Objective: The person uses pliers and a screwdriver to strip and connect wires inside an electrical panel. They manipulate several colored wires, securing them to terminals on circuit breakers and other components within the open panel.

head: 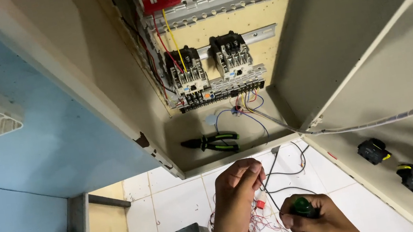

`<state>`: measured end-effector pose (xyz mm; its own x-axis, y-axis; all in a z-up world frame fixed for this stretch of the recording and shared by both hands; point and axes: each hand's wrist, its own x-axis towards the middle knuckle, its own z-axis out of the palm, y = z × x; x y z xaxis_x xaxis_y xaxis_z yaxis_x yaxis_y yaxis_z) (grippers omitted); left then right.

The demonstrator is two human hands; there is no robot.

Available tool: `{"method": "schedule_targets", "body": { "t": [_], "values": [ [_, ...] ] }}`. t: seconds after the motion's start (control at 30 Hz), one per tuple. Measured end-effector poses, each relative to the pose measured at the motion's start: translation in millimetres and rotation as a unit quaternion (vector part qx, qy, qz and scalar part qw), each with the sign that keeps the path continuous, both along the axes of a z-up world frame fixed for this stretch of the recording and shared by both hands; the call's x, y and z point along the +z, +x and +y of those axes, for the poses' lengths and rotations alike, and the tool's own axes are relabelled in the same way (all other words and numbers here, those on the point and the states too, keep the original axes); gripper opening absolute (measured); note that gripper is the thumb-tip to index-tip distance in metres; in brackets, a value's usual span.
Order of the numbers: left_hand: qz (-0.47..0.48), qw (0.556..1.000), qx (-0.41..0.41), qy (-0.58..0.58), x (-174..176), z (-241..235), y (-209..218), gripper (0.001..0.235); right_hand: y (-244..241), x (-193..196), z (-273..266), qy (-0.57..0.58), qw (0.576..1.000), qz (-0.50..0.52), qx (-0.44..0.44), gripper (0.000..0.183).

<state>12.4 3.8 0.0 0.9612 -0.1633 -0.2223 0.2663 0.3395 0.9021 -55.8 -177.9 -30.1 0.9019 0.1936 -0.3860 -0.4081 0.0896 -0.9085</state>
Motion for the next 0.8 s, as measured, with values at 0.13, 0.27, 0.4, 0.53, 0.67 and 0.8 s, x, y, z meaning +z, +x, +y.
{"method": "schedule_targets", "body": {
  "t": [0.13,0.27,0.4,0.53,0.67,0.8],
  "values": [
    [0.002,0.995,0.020,-0.101,-10.5,3.3,8.1,0.010,5.6,5.2,4.8,-0.004,1.000,0.007,-0.017,0.016],
    [-0.035,0.990,0.024,-0.131,-10.6,14.2,16.1,0.014,13.0,7.2,4.9,0.047,0.999,0.006,-0.016,0.016],
    [-0.044,0.981,0.064,-0.179,-9.3,23.1,26.9,0.010,19.7,-6.0,-2.2,0.124,0.992,-0.015,-0.019,0.021],
    [-0.057,0.979,0.069,-0.183,-3.4,26.4,28.5,0.010,24.9,8.7,10.4,0.090,0.995,-0.030,-0.026,0.021],
    [-0.057,0.978,0.065,-0.191,-5.0,26.4,30.1,0.011,27.8,7.2,19.3,0.074,0.996,0.005,-0.057,0.021],
    [-0.049,0.980,0.072,-0.178,-5.7,29.2,30.8,0.012,29.3,8.2,22.0,0.073,0.996,0.012,-0.041,0.017]
  ]
}}
